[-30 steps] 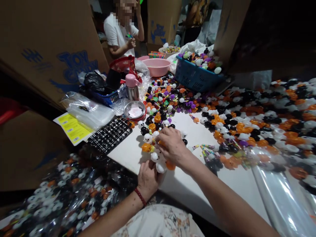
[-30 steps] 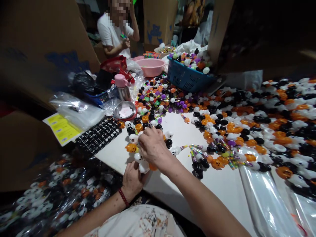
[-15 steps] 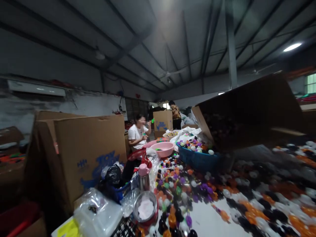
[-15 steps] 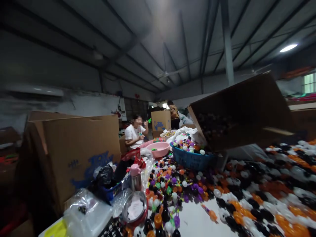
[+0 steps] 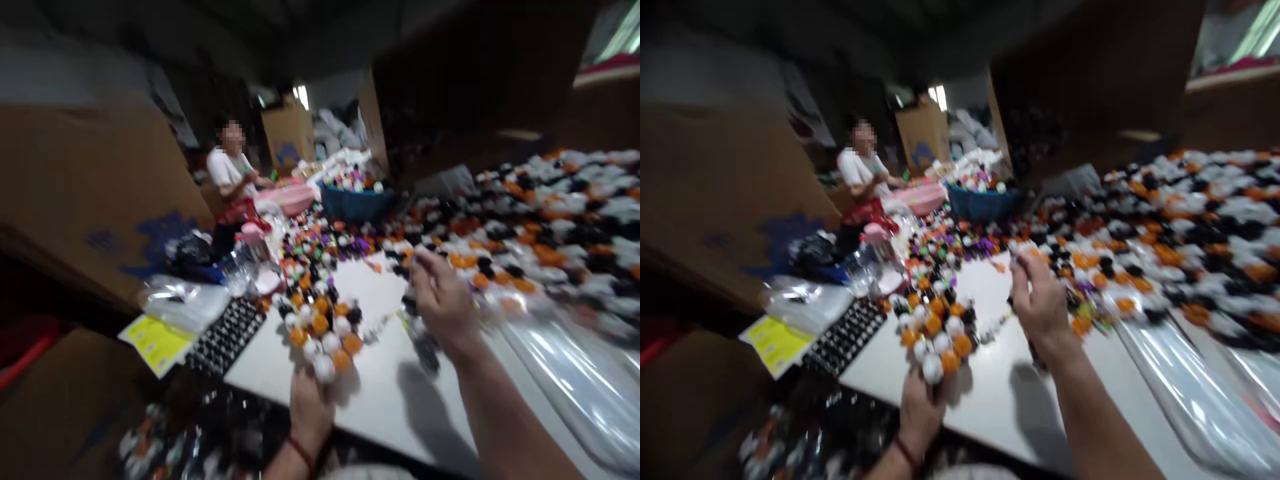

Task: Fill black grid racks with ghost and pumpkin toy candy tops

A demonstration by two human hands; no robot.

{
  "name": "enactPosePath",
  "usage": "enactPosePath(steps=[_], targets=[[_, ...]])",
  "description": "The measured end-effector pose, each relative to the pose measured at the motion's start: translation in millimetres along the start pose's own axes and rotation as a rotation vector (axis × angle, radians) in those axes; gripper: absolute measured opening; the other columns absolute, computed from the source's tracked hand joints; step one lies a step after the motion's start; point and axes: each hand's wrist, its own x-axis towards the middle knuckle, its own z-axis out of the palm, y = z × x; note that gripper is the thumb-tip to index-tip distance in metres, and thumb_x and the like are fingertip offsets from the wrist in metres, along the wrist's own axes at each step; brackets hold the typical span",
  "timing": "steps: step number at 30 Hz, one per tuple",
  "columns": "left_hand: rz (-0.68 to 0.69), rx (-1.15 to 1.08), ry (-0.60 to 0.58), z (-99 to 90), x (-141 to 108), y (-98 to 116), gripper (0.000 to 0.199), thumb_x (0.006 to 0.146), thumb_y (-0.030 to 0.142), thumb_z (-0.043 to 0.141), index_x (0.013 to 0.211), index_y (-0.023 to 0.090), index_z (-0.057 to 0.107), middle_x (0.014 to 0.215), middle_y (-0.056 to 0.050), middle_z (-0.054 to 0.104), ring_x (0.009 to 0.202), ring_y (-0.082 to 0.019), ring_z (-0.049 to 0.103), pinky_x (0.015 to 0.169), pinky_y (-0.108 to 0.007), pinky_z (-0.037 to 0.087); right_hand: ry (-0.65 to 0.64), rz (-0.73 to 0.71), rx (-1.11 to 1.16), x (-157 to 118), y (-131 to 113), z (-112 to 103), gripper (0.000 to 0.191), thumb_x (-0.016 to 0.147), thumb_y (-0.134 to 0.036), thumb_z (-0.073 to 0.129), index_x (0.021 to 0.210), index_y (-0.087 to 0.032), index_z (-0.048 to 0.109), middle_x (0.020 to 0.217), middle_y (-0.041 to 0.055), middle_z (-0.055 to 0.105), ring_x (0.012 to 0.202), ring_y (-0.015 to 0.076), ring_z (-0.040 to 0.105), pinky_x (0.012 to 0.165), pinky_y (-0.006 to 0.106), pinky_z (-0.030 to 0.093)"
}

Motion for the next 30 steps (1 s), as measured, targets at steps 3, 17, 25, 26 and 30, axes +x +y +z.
enactPosePath(steps=[3, 17, 25, 26, 30], targets=[[-0.07, -0.04, -0.073, 0.7, -21.3, 17.4, 0.021, 0.094, 0.03, 0.055, 0.106, 0.017, 0.065, 0.091, -0.012, 0.067, 0.088, -0.029, 0.064, 0.078, -0.047, 0.052, -0.006, -0.006, -0.208, -16.0, 37.4, -21.9, 0.045, 0.091, -0.038, 0.055, 0.129, -0.014, 0.057, 0.126, 0.0202, 0.061, 0.118, 0.0321, 0.058, 0.1, 0.053, 0.047], [0.245, -0.222, -0.408, -24.4, -11.0, 74.8, 0.044, 0.091, 0.015, 0.051, 0.134, 0.024, 0.055, 0.126, -0.01, 0.064, 0.112, -0.028, 0.061, 0.097, -0.045, 0.051, -0.4, 0.097, 0.038, -115.5, 51.3, -18.4, 0.033, 0.097, -0.035, 0.052, 0.122, -0.019, 0.065, 0.121, 0.015, 0.068, 0.11, 0.0258, 0.065, 0.096, 0.046, 0.055], [0.32, -0.506, -0.618, -106.4, 31.0, 37.6, 0.023, 0.096, 0.02, 0.051, 0.112, 0.026, 0.067, 0.083, -0.004, 0.07, 0.076, -0.017, 0.065, 0.071, -0.03, 0.054, -0.436, -0.134, 0.023, -78.5, 26.1, -23.8, 0.026, 0.097, -0.021, 0.053, 0.119, -0.021, 0.066, 0.112, 0.0098, 0.072, 0.108, 0.023, 0.063, 0.096, 0.044, 0.052], [0.31, -0.522, -0.544, -116.5, 39.9, 35.6, 0.024, 0.095, 0.018, 0.053, 0.114, 0.025, 0.066, 0.082, -0.003, 0.069, 0.074, -0.017, 0.064, 0.069, -0.03, 0.054, -0.453, -0.159, 0.042, -76.3, 21.1, -21.6, 0.026, 0.096, -0.019, 0.053, 0.119, -0.021, 0.066, 0.112, 0.0095, 0.072, 0.108, 0.0227, 0.063, 0.097, 0.043, 0.051], [0.272, -0.456, -0.233, -129.0, 76.2, 37.9, 0.038, 0.09, 0.013, 0.06, 0.126, 0.023, 0.059, 0.1, -0.007, 0.071, 0.089, -0.019, 0.065, 0.077, -0.035, 0.055, -0.523, -0.262, 0.109, -70.7, 4.4, -7.6, 0.029, 0.096, -0.013, 0.051, 0.122, -0.019, 0.063, 0.111, 0.0096, 0.071, 0.107, 0.0225, 0.061, 0.095, 0.043, 0.051]])
